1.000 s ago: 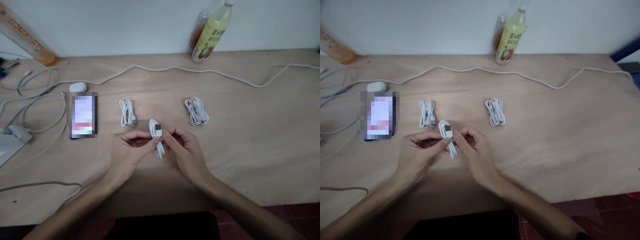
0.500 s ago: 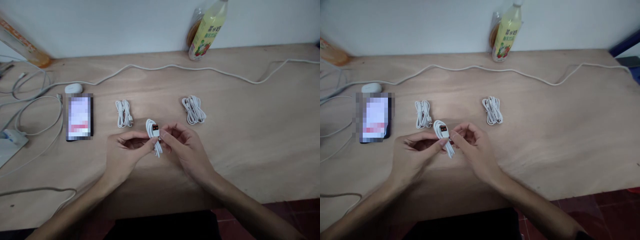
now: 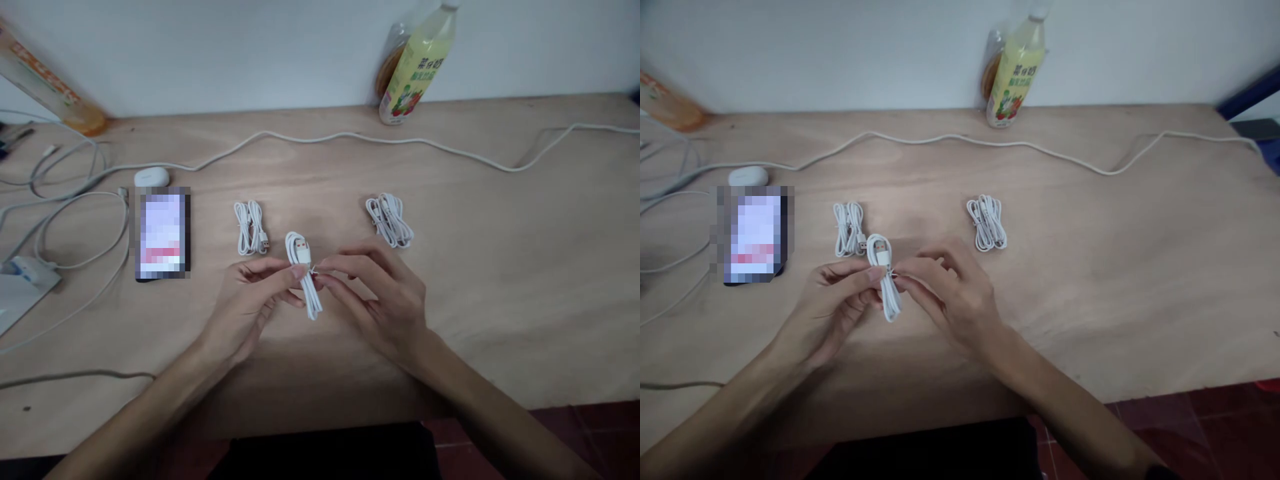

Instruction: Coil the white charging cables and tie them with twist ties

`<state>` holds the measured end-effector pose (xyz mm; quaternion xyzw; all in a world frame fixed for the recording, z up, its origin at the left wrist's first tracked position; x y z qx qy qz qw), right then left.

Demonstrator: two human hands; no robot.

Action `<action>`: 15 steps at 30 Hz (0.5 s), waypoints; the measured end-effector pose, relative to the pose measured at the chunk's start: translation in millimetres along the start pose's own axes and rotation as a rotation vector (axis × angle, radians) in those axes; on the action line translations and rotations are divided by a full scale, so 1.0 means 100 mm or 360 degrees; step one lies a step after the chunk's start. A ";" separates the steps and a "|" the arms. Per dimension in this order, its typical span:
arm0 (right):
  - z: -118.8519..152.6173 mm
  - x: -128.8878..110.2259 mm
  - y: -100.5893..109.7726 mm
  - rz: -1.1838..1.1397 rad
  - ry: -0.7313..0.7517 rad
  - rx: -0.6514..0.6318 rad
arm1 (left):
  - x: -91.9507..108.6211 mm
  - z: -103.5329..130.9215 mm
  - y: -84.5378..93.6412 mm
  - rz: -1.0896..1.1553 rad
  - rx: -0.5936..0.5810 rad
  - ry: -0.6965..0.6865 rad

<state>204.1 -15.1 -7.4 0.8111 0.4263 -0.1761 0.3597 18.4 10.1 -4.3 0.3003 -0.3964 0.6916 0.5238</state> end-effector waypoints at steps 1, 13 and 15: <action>0.00 0.00 0.00 0.0038 0.0048 0.0005 | 0.00 0.00 0.00 0.0013 -0.0017 0.0019; -0.01 -0.03 -0.02 0.0167 0.0428 0.0085 | -0.01 0.02 -0.03 -0.0041 -0.0042 -0.0028; -0.02 -0.05 -0.03 0.0189 0.0416 0.0077 | 0.00 0.03 -0.02 -0.0104 0.0002 -0.0089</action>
Point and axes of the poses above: each hand's wrist, its own z-axis away from the middle knuckle, its own y-axis out of the back of the hand, x = y × z, the point moved 2 cm from there along -z, towards the middle knuckle, and after that the axes turned 10 degrees about x, right-handed, at the moved point
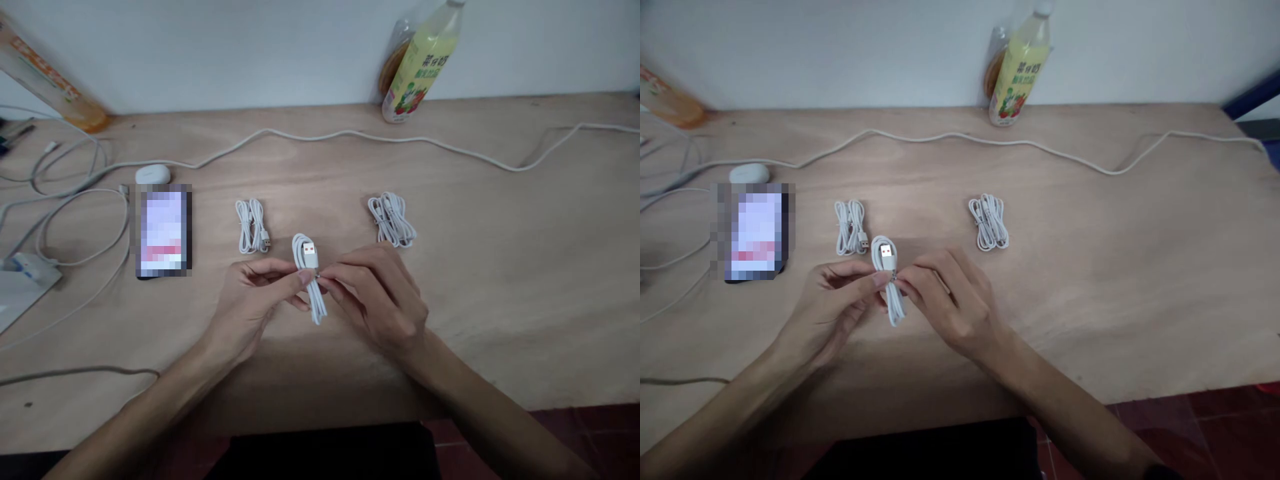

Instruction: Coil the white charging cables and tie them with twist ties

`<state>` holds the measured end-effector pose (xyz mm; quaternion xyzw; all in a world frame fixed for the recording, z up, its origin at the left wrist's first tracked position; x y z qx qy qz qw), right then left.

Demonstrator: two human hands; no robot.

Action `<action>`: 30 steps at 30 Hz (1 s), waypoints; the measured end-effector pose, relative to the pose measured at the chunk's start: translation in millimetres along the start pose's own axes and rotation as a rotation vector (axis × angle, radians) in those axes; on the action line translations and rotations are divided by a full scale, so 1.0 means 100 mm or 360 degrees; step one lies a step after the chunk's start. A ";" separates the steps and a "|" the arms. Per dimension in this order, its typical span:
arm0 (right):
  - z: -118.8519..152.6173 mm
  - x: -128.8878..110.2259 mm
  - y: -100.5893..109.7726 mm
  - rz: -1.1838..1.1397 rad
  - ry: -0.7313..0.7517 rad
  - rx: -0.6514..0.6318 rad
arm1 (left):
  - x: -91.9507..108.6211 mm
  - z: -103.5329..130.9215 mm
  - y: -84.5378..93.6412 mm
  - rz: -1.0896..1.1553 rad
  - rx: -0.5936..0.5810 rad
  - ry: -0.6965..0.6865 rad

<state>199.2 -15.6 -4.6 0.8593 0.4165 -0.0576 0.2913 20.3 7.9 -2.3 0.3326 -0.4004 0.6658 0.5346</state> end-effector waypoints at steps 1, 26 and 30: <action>0.00 -0.01 0.00 0.0001 -0.0018 -0.0010 | 0.00 0.00 0.01 -0.0033 0.0019 -0.0040; -0.11 0.11 0.02 -0.1148 -0.1457 -0.0626 | 0.05 -0.03 0.03 -0.0242 -0.0113 -0.0326; -0.12 0.10 0.01 -0.1235 -0.1567 -0.0565 | 0.02 -0.04 0.04 -0.0168 -0.0147 -0.0215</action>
Point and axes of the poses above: each hand's wrist, its own z-axis away from the middle knuckle, its own y-axis out of the back of the hand, x = y × z, the point moved 2 cm from there along -z, towards the middle knuckle, and after that the axes turned 10 degrees about x, right-handed, at the moved point
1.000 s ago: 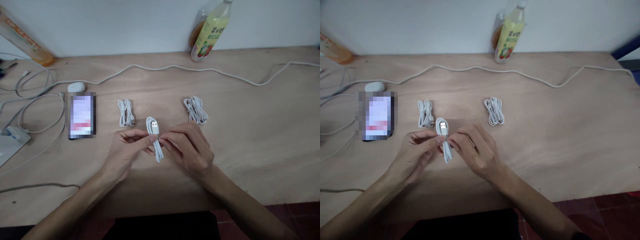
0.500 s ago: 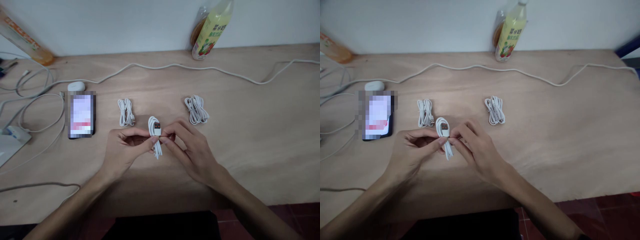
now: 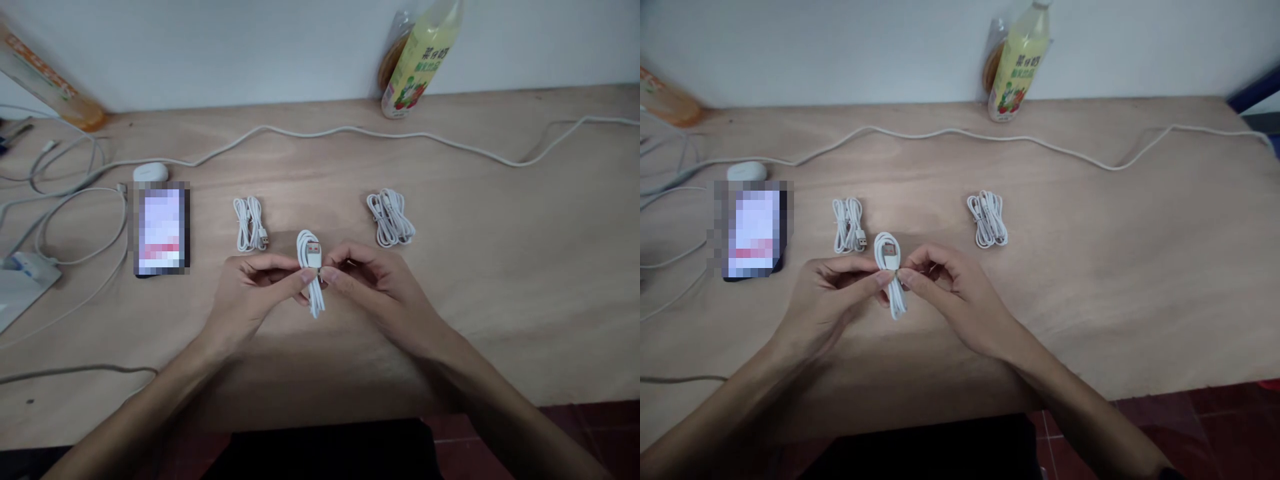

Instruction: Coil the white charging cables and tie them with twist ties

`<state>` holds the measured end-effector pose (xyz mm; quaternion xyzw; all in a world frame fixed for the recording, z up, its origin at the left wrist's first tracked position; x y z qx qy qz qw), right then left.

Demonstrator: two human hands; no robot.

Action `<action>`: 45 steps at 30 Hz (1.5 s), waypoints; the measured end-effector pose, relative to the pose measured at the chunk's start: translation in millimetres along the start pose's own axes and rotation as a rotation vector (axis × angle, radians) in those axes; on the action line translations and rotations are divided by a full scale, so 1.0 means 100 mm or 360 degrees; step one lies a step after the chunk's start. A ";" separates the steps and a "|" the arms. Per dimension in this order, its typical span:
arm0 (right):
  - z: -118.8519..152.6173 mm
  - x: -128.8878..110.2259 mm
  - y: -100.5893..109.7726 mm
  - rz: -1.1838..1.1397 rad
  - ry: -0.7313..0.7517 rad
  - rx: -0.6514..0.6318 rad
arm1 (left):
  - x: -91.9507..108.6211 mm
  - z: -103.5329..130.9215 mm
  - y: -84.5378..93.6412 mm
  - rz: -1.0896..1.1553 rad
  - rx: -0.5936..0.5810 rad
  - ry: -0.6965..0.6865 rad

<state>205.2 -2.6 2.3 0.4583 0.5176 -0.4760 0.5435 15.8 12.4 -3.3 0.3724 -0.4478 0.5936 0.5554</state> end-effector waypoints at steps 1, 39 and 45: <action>0.00 0.00 0.00 -0.0009 0.0002 0.0004 | -0.01 0.00 0.00 0.0028 -0.0010 0.0021; 0.02 0.23 -0.08 -0.0592 -0.0604 0.0207 | -0.10 -0.02 -0.02 0.0130 -0.0236 0.0042; 0.01 0.21 -0.08 -0.0412 -0.0349 0.0393 | -0.11 0.00 -0.04 0.0141 -0.0154 0.0118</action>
Point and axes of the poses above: each hand's wrist, its own z-axis away from the middle knuckle, its own y-axis out of the back of the hand, x = y × z, the point moved 2 cm from there along -z, towards the middle knuckle, and after that the axes turned 10 degrees about x, right-handed, at the moved point
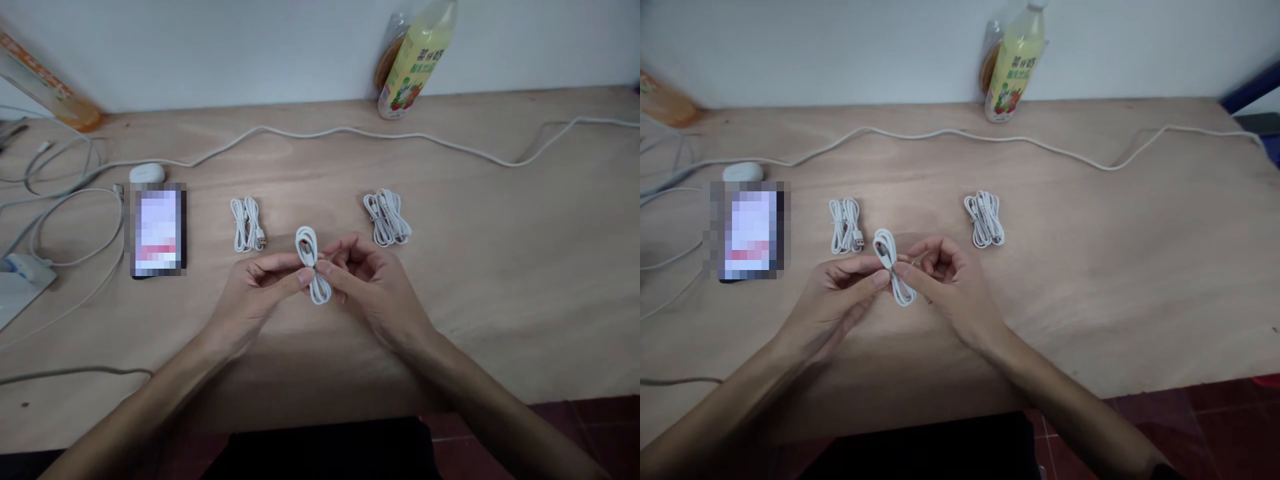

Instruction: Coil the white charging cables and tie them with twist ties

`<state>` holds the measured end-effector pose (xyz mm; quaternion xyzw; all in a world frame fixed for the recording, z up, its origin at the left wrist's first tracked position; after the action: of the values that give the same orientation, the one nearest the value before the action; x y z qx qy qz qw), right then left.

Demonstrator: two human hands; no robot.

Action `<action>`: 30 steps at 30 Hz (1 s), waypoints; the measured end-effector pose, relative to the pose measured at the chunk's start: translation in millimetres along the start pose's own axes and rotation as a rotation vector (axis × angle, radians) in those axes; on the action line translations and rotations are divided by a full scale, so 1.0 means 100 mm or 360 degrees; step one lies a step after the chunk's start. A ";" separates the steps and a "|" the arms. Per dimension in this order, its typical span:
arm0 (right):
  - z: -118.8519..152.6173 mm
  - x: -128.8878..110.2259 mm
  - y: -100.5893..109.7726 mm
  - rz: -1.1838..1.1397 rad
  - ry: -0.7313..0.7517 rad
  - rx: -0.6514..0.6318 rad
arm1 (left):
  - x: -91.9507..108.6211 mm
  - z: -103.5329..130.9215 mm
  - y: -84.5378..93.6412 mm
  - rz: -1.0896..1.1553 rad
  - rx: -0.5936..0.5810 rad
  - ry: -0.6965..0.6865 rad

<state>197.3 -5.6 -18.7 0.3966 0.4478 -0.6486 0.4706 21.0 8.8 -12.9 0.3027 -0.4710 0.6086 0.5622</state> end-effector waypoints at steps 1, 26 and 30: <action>0.00 -0.01 -0.01 0.0029 0.0043 0.0015 | -0.01 0.00 0.00 -0.0002 0.0023 0.0007; 0.02 0.05 -0.02 -0.0004 0.0055 0.0031 | 0.05 0.02 -0.01 -0.0014 0.0092 -0.0055; 0.03 0.05 -0.01 0.0051 0.0069 0.0035 | 0.04 0.03 -0.01 -0.0071 0.0100 -0.0083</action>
<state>194.9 -9.2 -22.8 0.4230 0.4443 -0.6371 0.4666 20.3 7.9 -8.0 0.3465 -0.4594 0.6022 0.5534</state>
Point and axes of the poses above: each hand's wrist, its own z-axis away from the middle knuckle, its own y-axis out of the back of the hand, x = y × z, the point moved 2 cm from there along -z, towards the middle knuckle, and after that the axes turned 10 degrees about x, right-handed, at the moved point
